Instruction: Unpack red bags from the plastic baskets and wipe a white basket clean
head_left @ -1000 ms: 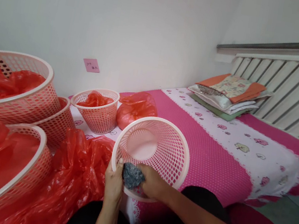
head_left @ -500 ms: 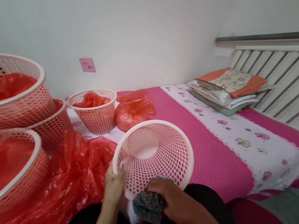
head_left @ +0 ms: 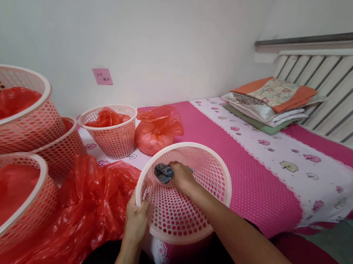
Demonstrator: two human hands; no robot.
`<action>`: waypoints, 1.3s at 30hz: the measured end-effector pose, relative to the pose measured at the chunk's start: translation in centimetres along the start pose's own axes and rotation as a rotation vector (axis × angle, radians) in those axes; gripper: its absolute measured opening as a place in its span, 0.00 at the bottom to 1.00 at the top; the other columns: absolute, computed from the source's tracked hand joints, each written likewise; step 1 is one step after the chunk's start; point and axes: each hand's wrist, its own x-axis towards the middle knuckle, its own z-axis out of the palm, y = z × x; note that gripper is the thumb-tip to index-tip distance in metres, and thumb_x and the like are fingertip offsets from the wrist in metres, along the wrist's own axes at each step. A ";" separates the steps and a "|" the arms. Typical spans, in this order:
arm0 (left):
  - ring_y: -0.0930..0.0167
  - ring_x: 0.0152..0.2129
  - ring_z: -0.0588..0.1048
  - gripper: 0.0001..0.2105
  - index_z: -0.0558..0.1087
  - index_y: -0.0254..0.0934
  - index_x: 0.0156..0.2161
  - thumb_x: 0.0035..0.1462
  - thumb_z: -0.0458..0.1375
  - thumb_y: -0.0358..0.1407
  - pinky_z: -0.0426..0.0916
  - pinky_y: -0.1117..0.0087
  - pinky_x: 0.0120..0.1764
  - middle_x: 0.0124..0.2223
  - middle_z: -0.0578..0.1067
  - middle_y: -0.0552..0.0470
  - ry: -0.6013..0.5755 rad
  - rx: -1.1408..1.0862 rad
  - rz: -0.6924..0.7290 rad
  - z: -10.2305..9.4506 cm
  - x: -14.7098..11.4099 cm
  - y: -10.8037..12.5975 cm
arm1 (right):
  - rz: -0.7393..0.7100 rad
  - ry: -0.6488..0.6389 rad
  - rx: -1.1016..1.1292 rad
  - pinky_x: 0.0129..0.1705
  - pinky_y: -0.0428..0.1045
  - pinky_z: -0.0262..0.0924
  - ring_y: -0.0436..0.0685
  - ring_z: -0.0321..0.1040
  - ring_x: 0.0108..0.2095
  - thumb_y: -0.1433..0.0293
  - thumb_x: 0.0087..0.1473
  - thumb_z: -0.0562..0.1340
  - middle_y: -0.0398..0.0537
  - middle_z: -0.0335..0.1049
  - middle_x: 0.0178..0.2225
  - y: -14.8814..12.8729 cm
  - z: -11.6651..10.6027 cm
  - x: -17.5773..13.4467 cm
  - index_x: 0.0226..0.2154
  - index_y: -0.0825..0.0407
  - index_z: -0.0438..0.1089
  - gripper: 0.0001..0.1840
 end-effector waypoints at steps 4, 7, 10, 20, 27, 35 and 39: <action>0.57 0.60 0.74 0.30 0.75 0.35 0.59 0.48 0.61 0.33 0.65 0.57 0.64 0.55 0.81 0.42 0.007 -0.017 -0.050 -0.1 0.0 -0.2 | 0.098 -0.104 -0.131 0.54 0.60 0.66 0.66 0.74 0.50 0.62 0.53 0.74 0.57 0.77 0.51 1.1 3.6 2.2 0.50 0.55 0.75 0.24; 0.58 0.53 0.79 0.28 0.76 0.36 0.58 0.48 0.63 0.34 0.69 0.57 0.61 0.51 0.83 0.43 0.009 -0.017 -0.074 -0.3 0.0 -0.8 | 0.160 -0.159 -0.189 0.57 0.64 0.67 0.63 0.72 0.53 0.61 0.65 0.65 0.54 0.73 0.55 1.8 5.8 2.3 0.53 0.54 0.72 0.18; 0.60 0.49 0.80 0.28 0.75 0.35 0.58 0.50 0.62 0.35 0.71 0.58 0.59 0.49 0.83 0.44 0.006 -0.018 -0.077 -0.4 -0.1 -1.3 | 0.177 -0.204 -0.195 0.57 0.64 0.68 0.63 0.71 0.55 0.61 0.66 0.65 0.54 0.71 0.57 2.0 7.0 1.9 0.55 0.53 0.71 0.19; 0.56 0.64 0.70 0.31 0.75 0.36 0.59 0.47 0.64 0.35 0.62 0.57 0.67 0.61 0.78 0.42 0.019 -0.028 -0.040 -0.2 0.0 0.0 | 0.188 -0.369 0.042 0.46 0.55 0.72 0.57 0.76 0.42 0.61 0.63 0.68 0.48 0.77 0.42 1.8 6.8 1.2 0.43 0.55 0.75 0.13; 0.56 0.61 0.73 0.28 0.77 0.37 0.55 0.45 0.64 0.32 0.61 0.53 0.68 0.58 0.80 0.43 0.022 -0.095 -0.067 -0.5 0.3 -0.7 | 0.044 -0.298 0.274 0.38 0.49 0.64 0.59 0.75 0.36 0.71 0.55 0.69 0.50 0.80 0.33 1.2 6.1 -1.7 0.32 0.57 0.79 0.05; 0.55 0.58 0.76 0.33 0.75 0.36 0.58 0.43 0.67 0.35 0.66 0.52 0.64 0.61 0.78 0.40 0.023 -0.107 -0.113 -0.4 0.3 -0.1 | -0.109 -0.229 0.460 0.38 0.48 0.63 0.57 0.73 0.36 0.76 0.47 0.64 0.45 0.80 0.34 0.9 4.7 -6.6 0.33 0.53 0.79 0.10; 0.57 0.53 0.79 0.29 0.77 0.35 0.55 0.44 0.64 0.33 0.71 0.55 0.59 0.55 0.81 0.41 0.045 -0.067 -0.063 -0.3 0.1 0.0 | -0.208 -0.169 0.514 0.41 0.47 0.60 0.55 0.71 0.37 0.79 0.42 0.62 0.44 0.77 0.35 0.8 3.4 -10.0 0.30 0.52 0.76 0.11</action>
